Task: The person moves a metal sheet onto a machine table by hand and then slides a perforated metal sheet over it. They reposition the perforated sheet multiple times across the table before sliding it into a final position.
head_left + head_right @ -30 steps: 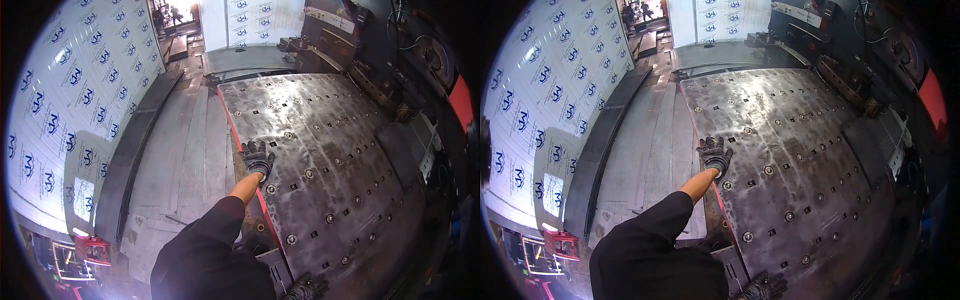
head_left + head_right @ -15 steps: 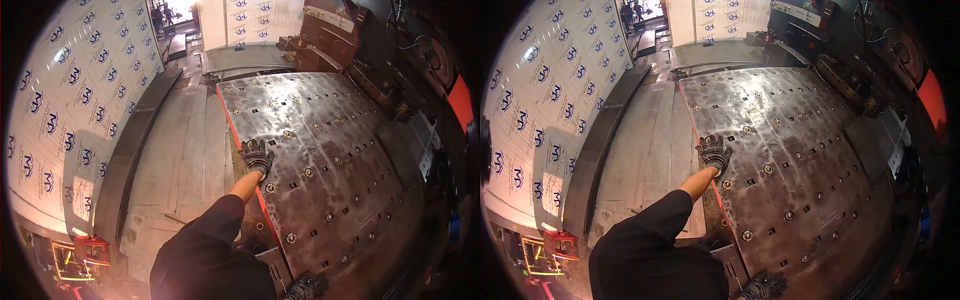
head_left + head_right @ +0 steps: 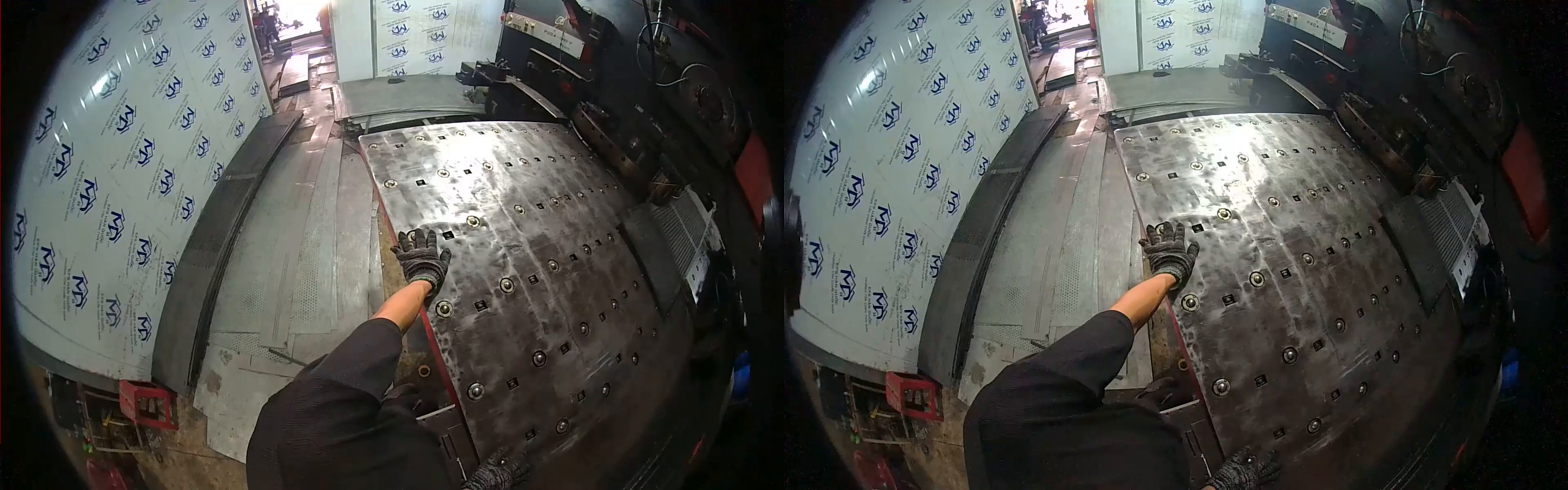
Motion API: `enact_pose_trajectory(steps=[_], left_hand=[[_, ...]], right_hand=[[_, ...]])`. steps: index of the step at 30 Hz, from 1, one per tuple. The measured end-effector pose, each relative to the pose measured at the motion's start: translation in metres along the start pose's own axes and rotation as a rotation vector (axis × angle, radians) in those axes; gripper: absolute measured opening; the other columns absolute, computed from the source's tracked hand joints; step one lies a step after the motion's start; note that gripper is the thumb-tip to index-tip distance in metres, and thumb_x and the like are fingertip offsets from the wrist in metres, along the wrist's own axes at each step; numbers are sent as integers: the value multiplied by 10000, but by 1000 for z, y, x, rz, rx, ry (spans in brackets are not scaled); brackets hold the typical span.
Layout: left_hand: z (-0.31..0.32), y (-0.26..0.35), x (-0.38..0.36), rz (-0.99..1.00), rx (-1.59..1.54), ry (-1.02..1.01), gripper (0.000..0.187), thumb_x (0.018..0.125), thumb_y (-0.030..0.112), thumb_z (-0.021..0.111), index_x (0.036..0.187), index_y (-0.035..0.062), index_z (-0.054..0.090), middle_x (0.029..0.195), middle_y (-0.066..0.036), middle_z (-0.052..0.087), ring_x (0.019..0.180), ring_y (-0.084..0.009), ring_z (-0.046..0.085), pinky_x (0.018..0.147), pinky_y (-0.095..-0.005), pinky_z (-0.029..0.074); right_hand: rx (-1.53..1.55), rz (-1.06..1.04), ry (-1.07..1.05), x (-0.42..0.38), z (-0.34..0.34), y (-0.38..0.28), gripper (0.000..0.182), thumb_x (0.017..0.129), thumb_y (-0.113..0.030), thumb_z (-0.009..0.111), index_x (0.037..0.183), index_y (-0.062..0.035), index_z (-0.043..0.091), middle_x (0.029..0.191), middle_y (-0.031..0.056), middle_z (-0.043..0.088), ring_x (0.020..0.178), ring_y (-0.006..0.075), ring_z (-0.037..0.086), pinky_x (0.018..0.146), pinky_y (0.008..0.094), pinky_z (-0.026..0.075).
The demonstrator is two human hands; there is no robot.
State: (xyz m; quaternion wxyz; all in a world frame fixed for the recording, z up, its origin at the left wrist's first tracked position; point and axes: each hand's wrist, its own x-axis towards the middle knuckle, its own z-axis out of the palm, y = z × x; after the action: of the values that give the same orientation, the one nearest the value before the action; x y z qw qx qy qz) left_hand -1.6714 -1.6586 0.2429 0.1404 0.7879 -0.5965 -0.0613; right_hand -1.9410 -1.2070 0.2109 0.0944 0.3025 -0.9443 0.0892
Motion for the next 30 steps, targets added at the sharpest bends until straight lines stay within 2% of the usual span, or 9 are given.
enact_pose_trajectory(steps=[30], left_hand=[[4,0,2,-4,1,-19,793,1034,634,505,1693,207,389,1780,-152,299,1643,-486,178,1268,-767,83]], right_hand=[[30,40,-45,5,-2,4,688,1003,-588,652,1485,-98,637,1468,301,586,1415,499,497,1161,690,348]])
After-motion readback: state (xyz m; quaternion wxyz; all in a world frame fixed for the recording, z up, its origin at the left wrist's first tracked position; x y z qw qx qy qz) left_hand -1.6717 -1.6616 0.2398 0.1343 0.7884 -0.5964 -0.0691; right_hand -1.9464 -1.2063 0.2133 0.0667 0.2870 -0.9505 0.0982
